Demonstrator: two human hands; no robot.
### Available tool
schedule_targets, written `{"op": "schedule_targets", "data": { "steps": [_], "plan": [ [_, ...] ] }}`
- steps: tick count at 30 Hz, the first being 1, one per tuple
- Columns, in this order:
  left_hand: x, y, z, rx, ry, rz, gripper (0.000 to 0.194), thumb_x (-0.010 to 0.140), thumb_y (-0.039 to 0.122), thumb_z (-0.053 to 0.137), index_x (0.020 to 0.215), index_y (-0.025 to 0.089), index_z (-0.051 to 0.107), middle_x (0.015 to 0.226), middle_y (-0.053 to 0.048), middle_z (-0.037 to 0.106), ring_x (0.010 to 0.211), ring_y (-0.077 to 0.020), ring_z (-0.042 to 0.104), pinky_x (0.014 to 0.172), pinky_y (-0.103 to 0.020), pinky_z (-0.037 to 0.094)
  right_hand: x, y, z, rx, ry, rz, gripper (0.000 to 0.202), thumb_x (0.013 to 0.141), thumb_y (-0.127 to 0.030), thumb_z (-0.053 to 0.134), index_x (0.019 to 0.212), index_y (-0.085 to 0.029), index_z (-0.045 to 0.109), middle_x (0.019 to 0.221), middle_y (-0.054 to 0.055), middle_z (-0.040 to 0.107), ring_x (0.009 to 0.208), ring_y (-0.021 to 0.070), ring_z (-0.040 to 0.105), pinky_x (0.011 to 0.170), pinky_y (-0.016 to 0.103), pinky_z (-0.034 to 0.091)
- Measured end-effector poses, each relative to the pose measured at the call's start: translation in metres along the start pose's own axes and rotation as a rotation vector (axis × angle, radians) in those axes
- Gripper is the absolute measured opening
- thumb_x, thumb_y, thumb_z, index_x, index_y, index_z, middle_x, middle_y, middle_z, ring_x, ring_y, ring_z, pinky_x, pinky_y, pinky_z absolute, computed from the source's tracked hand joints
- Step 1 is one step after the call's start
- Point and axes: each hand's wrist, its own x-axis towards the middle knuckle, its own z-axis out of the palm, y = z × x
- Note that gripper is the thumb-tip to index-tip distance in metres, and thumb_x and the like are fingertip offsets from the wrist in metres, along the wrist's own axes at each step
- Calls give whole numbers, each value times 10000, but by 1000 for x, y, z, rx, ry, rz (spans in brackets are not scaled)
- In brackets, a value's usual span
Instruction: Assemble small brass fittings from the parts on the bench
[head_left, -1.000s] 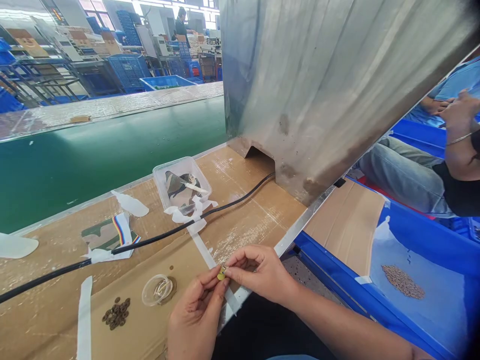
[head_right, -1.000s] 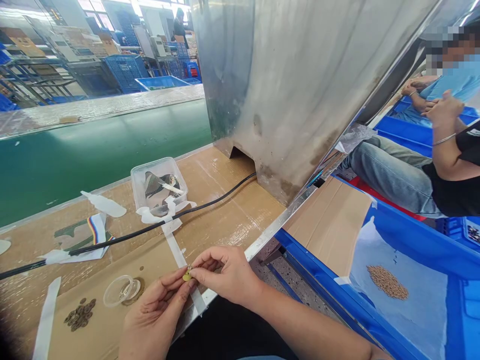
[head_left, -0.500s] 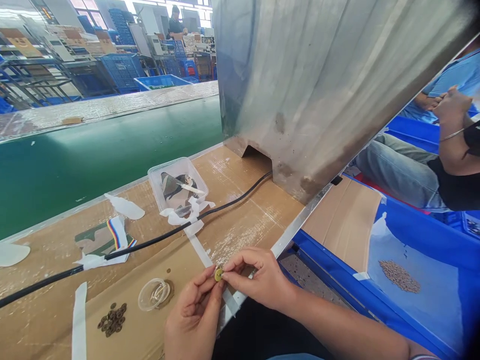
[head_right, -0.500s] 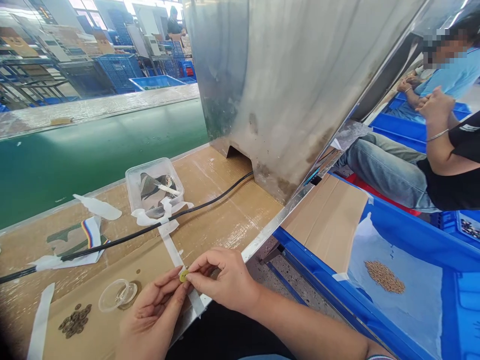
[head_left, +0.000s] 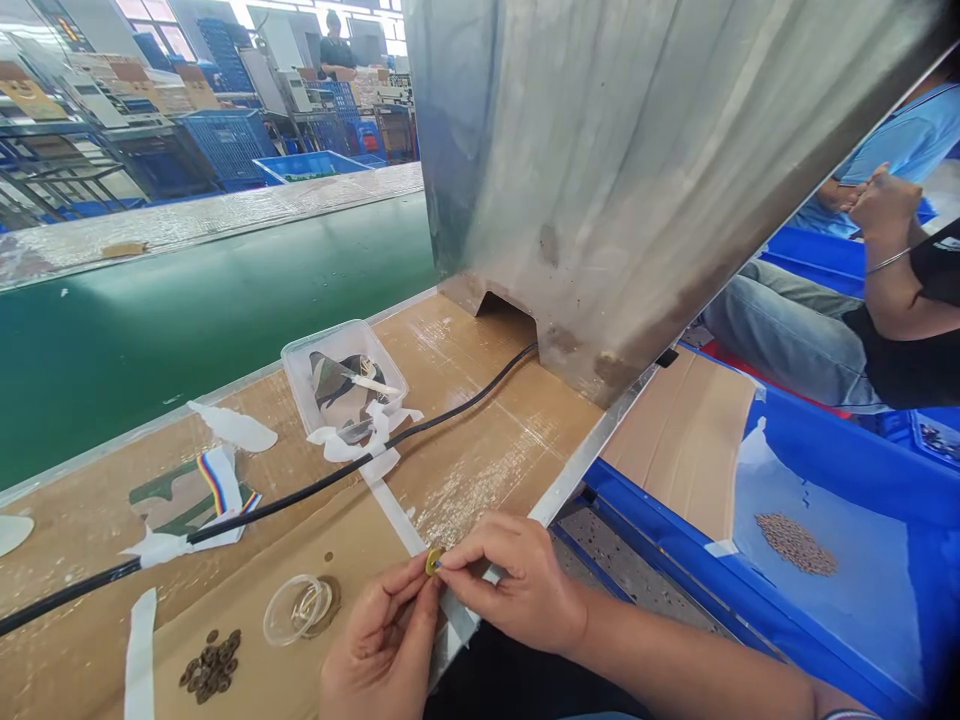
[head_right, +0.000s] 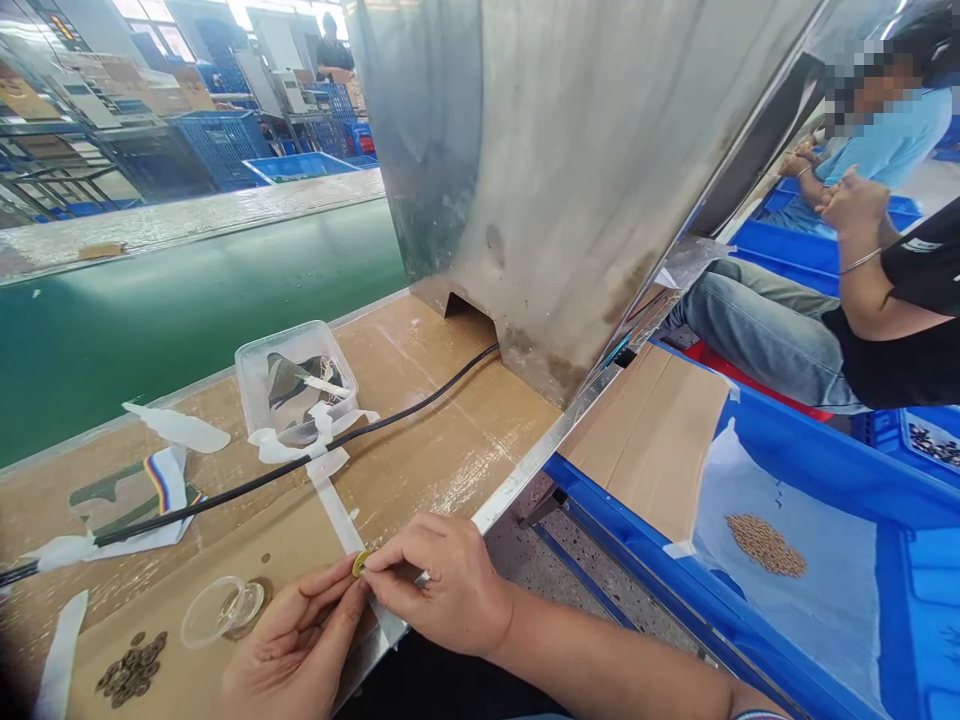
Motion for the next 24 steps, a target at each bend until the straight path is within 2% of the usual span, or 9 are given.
{"op": "schedule_targets", "data": {
  "steps": [6, 11, 17, 24],
  "plan": [
    [1, 0, -2, 21, 24, 21, 281, 639, 410, 810, 846, 224, 764, 895, -59, 775, 857, -227, 719, 831, -285, 554, -4, -1, 3, -26, 12, -23, 57, 845, -174, 613, 837, -208, 658, 693, 7, 673, 630, 120, 612, 594, 213, 458],
    [3, 3, -5, -78, 25, -81, 319, 584, 416, 848, 822, 220, 766, 877, -59, 780, 862, -237, 721, 822, -293, 560, -7, 1, 8, -79, 40, -87, 62, 885, -205, 603, 865, -211, 661, 716, 12, 659, 635, 115, 614, 593, 206, 467],
    [7, 3, -8, -223, -34, -160, 314, 584, 398, 859, 821, 217, 762, 927, -73, 778, 927, -241, 711, 888, -315, 522, -10, 6, 16, -92, 99, -216, 46, 904, -188, 606, 920, -225, 629, 801, 23, 691, 755, 131, 664, 744, 227, 542],
    [8, 2, -10, -224, -45, -162, 322, 568, 400, 865, 811, 213, 767, 951, -87, 773, 950, -266, 704, 893, -339, 521, -8, 6, 16, -125, 124, -301, 55, 910, -179, 595, 921, -226, 621, 753, 8, 681, 713, 117, 664, 769, 226, 568]
  ]
}}
